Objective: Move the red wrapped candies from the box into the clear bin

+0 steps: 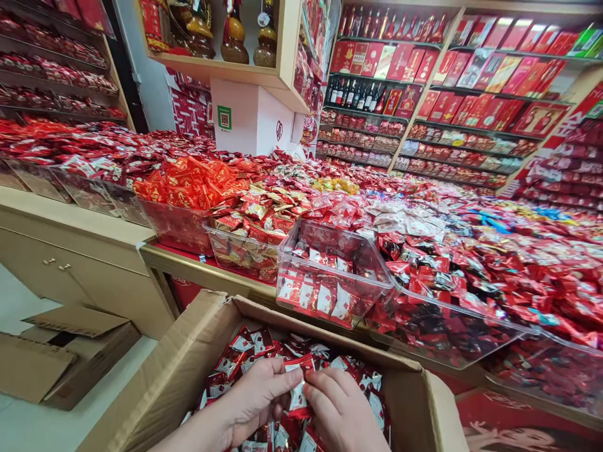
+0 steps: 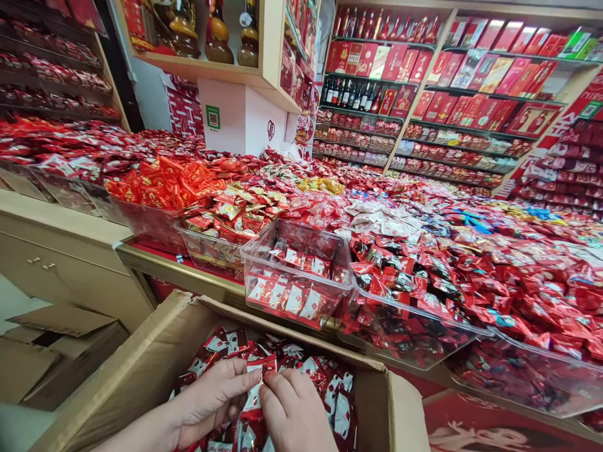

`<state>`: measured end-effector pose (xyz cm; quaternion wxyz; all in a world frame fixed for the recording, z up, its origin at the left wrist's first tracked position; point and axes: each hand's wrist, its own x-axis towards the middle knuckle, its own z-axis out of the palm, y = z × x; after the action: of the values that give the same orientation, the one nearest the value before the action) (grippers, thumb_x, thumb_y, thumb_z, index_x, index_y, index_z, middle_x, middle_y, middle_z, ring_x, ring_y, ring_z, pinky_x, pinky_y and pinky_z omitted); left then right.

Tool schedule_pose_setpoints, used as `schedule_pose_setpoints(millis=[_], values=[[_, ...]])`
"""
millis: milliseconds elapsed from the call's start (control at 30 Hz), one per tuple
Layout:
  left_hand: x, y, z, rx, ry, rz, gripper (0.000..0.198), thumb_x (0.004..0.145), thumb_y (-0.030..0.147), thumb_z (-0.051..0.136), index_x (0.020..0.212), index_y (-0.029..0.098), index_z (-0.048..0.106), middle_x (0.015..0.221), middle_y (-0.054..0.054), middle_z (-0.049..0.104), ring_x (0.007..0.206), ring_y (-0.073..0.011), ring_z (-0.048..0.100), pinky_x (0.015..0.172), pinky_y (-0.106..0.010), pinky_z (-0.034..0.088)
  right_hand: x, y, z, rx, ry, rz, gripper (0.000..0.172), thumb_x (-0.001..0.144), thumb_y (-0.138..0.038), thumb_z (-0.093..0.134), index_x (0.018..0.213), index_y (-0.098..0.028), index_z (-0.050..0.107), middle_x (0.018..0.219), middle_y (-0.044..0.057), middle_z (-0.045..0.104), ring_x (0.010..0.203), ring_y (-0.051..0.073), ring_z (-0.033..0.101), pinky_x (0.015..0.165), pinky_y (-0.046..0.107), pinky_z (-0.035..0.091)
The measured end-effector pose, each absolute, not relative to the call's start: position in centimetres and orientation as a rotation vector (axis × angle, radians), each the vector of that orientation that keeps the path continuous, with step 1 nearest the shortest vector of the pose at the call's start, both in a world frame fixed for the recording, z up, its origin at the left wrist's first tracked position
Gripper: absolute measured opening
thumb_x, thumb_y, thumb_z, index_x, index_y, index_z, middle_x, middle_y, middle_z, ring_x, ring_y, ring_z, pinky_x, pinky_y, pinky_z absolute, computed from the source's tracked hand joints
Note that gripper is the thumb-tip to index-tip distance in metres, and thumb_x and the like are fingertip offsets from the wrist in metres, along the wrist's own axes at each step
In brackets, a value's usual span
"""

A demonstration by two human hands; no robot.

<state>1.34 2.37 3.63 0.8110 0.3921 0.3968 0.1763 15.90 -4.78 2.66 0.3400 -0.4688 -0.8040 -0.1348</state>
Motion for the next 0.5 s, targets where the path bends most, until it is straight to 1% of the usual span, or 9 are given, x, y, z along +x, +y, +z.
schedule_pose_setpoints(millis=[100, 167, 233, 300, 367, 400, 467, 500], values=[[1.3, 2.5, 4.3, 0.813, 0.871, 0.384, 0.038, 0.062, 0.051, 0.059, 0.061, 0.015, 0.047, 0.044, 0.006, 0.045, 0.038, -0.0046, 0.037, 0.038, -0.016, 0.018, 15.8, -4.7, 4.3, -1.156, -2.133, -0.527, 0.023, 0.084, -0.011, 0.036, 0.078, -0.013, 0.058, 0.08, 0.006, 0.066, 0.067, 0.016, 0.053, 0.057, 0.027, 0.045], [1.2, 2.9, 4.4, 0.816, 0.879, 0.401, 0.04, 0.066, 0.056, 0.051, 0.064, 0.016, 0.048, 0.047, 0.004, 0.05, 0.041, -0.0073, 0.044, 0.039, -0.016, 0.021, 16.3, -4.9, 6.7, -1.131, -2.132, -0.532, 0.021, 0.082, -0.009, 0.038, 0.074, -0.013, 0.057, 0.078, 0.006, 0.066, 0.062, 0.014, 0.052, 0.053, 0.025, 0.043], [1.2, 3.3, 4.0, 0.903, 0.897, 0.379, 0.039, 0.068, 0.056, 0.047, 0.071, 0.017, 0.049, 0.054, 0.002, 0.055, 0.046, -0.0096, 0.049, 0.041, -0.017, 0.024, 17.2, -5.0, 10.0, -1.102, -2.095, -0.533, 0.015, 0.08, -0.01, 0.043, 0.077, -0.014, 0.057, 0.08, 0.006, 0.066, 0.061, 0.013, 0.052, 0.054, 0.024, 0.043], [1.0, 3.6, 3.1, 1.15, 0.936, 0.311, 0.034, 0.069, 0.051, 0.047, 0.076, 0.018, 0.05, 0.062, 0.0, 0.058, 0.051, -0.0114, 0.051, 0.042, -0.018, 0.027, 18.6, -4.1, 13.7, -1.134, -2.014, -0.565, 0.011, 0.078, -0.012, 0.047, 0.082, -0.016, 0.056, 0.085, 0.006, 0.064, 0.068, 0.014, 0.054, 0.06, 0.025, 0.043], [0.6, 3.7, 1.6, 1.522, 0.995, 0.218, 0.025, 0.068, 0.043, 0.05, 0.076, 0.019, 0.055, 0.067, 0.0, 0.06, 0.058, -0.0136, 0.052, 0.048, -0.021, 0.032, 20.1, -1.7, 17.1, -1.292, -1.938, -0.614, 0.009, 0.077, -0.015, 0.048, 0.083, -0.017, 0.055, 0.086, 0.006, 0.063, 0.073, 0.014, 0.055, 0.062, 0.024, 0.042], [0.3, 3.7, 0.7, 1.722, 1.008, 0.168, 0.022, 0.066, 0.039, 0.052, 0.077, 0.021, 0.058, 0.071, -0.001, 0.06, 0.063, -0.0151, 0.053, 0.053, -0.022, 0.035, 20.8, 0.1, 18.3, -1.433, -1.935, -0.626, 0.008, 0.078, -0.018, 0.048, 0.081, -0.017, 0.055, 0.083, 0.006, 0.063, 0.07, 0.014, 0.055, 0.06, 0.024, 0.042], [-0.3, 3.5, -1.4, 1.972, 0.919, 0.01, 0.025, 0.063, 0.038, 0.055, 0.082, 0.024, 0.061, 0.077, -0.002, 0.062, 0.069, -0.0178, 0.054, 0.06, -0.025, 0.037, 21.8, 4.4, 19.6, -1.781, -2.03, -0.595, 0.011, 0.078, -0.023, 0.047, 0.079, -0.016, 0.055, 0.076, 0.006, 0.062, 0.066, 0.015, 0.055, 0.056, 0.023, 0.039], [-0.6, 3.4, -2.5, 2.036, 0.853, -0.049, 0.026, 0.061, 0.04, 0.057, 0.082, 0.024, 0.062, 0.08, -0.002, 0.062, 0.072, -0.019, 0.054, 0.062, -0.026, 0.038, 22.2, 6.6, 19.7, -1.91, -2.112, -0.568, 0.012, 0.078, -0.022, 0.046, 0.078, -0.016, 0.056, 0.076, 0.006, 0.063, 0.067, 0.015, 0.056, 0.056, 0.023, 0.039]])
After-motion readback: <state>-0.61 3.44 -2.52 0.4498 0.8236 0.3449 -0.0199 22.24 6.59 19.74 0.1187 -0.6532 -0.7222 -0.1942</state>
